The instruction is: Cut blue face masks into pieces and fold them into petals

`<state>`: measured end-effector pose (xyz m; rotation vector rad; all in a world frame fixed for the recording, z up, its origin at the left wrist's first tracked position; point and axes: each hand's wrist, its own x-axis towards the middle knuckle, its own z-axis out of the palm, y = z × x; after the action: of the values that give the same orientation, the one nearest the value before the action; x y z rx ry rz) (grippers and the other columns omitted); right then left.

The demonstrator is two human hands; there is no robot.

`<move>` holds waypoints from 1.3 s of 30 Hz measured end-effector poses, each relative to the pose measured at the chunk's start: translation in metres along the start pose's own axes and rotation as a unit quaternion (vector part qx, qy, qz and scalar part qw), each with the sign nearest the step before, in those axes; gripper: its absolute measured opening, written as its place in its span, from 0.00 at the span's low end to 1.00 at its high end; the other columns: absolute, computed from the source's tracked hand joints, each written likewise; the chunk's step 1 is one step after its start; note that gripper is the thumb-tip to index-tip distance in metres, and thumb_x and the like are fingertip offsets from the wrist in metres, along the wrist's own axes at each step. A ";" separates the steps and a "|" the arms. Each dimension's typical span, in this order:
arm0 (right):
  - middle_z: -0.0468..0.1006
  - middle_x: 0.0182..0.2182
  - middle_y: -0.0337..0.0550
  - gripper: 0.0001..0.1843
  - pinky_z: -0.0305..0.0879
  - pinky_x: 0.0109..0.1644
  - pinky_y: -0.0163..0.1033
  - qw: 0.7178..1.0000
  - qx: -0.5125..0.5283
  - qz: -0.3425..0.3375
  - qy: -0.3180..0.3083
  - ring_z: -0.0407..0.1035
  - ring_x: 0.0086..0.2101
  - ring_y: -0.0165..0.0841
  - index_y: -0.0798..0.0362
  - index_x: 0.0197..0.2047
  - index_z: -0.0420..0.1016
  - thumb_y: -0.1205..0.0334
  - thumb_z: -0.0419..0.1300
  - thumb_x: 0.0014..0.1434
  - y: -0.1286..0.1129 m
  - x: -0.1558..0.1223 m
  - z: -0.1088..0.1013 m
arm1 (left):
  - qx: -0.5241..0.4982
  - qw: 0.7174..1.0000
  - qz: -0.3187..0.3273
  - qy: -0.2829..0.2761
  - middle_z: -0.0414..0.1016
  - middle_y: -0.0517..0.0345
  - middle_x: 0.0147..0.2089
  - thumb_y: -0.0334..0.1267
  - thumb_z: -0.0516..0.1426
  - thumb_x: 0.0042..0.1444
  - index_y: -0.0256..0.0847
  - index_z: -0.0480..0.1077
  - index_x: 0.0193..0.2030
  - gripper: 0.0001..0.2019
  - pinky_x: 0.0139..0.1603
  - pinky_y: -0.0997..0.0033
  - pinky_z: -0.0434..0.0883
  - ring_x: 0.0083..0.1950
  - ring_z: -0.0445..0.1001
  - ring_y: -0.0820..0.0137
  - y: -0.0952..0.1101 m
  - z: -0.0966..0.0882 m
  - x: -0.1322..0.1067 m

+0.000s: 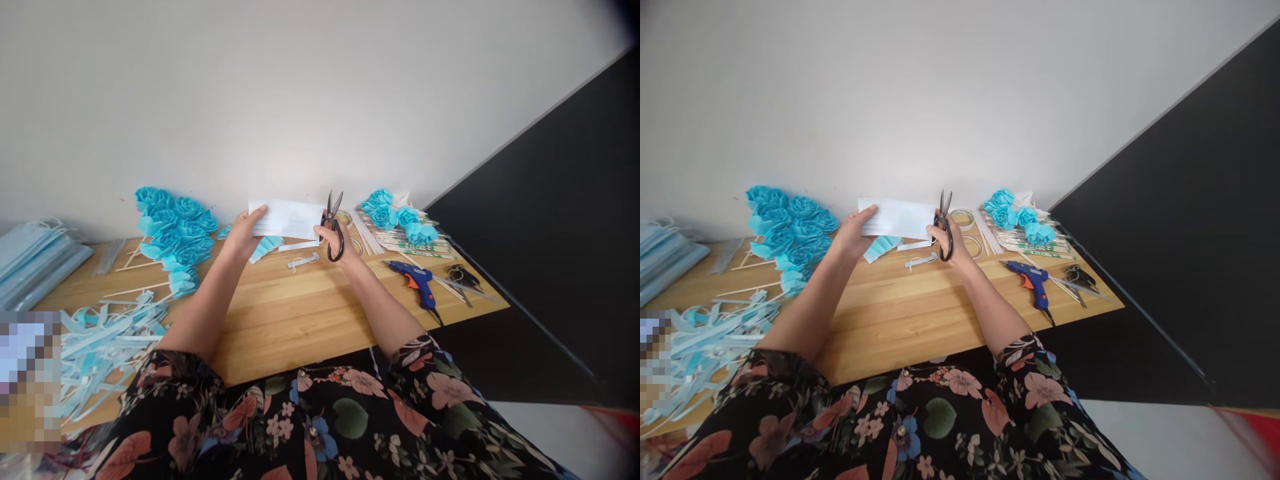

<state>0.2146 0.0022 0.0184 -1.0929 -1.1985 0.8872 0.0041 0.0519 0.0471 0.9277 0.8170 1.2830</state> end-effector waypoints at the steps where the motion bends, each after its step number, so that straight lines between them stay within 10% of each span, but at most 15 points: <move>1: 0.68 0.29 0.36 0.22 0.63 0.38 0.39 1.000 0.012 0.001 0.002 0.63 0.31 0.31 0.51 0.45 0.71 0.51 0.63 0.47 0.000 0.000 0.001 | -0.020 1.000 -0.006 0.000 0.81 0.50 0.37 0.46 0.69 0.43 0.37 0.74 0.37 0.18 0.43 0.66 0.77 0.43 0.80 0.62 -0.003 0.003 -0.001; 11: 0.76 0.39 0.41 0.32 0.72 0.38 0.39 0.988 0.141 0.054 0.034 0.70 0.33 0.32 0.51 0.54 0.70 0.53 0.61 0.44 0.016 0.008 0.005 | -0.062 0.991 0.058 -0.102 0.78 0.43 0.56 0.71 0.50 0.55 0.40 0.75 0.47 0.34 0.60 0.58 0.73 0.67 0.68 0.56 -0.001 0.024 -0.021; 19: 0.77 0.38 0.42 0.29 0.70 0.38 0.39 0.997 0.066 0.023 0.009 0.70 0.34 0.34 0.51 0.54 0.71 0.49 0.60 0.50 0.015 0.000 0.012 | -0.038 0.989 0.080 -0.123 0.79 0.46 0.53 0.54 0.64 0.51 0.41 0.74 0.51 0.25 0.61 0.58 0.70 0.64 0.71 0.58 -0.031 0.034 -0.031; 26: 0.74 0.31 0.36 0.24 0.68 0.39 0.38 0.999 0.002 -0.030 -0.044 0.68 0.31 0.31 0.48 0.52 0.70 0.51 0.64 0.52 -0.002 -0.012 0.015 | 0.124 0.991 0.057 0.000 0.80 0.48 0.45 0.49 0.67 0.46 0.38 0.74 0.42 0.21 0.43 0.63 0.74 0.46 0.77 0.60 -0.048 0.027 -0.030; 31: 0.74 0.33 0.36 0.26 0.69 0.36 0.37 0.999 0.011 -0.024 -0.046 0.69 0.29 0.29 0.48 0.53 0.66 0.46 0.63 0.55 -0.004 -0.013 0.016 | 0.099 0.986 0.120 0.067 0.72 0.60 0.29 0.48 0.67 0.46 0.40 0.69 0.34 0.17 0.33 0.70 0.67 0.28 0.67 0.73 -0.034 0.015 -0.013; 39: 0.81 0.34 0.42 0.28 0.68 0.30 0.34 0.994 0.022 0.024 -0.109 0.76 0.33 0.32 0.50 0.51 0.70 0.40 0.62 0.55 -0.016 -0.026 0.023 | 0.037 0.968 0.187 0.160 0.67 0.65 0.28 0.50 0.66 0.46 0.43 0.67 0.37 0.18 0.29 0.72 0.63 0.25 0.62 0.77 -0.011 0.011 -0.003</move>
<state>0.1876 -0.0224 0.0280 -1.0118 -1.3290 1.0868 0.0185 0.0470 0.0418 0.9783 0.9743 1.7744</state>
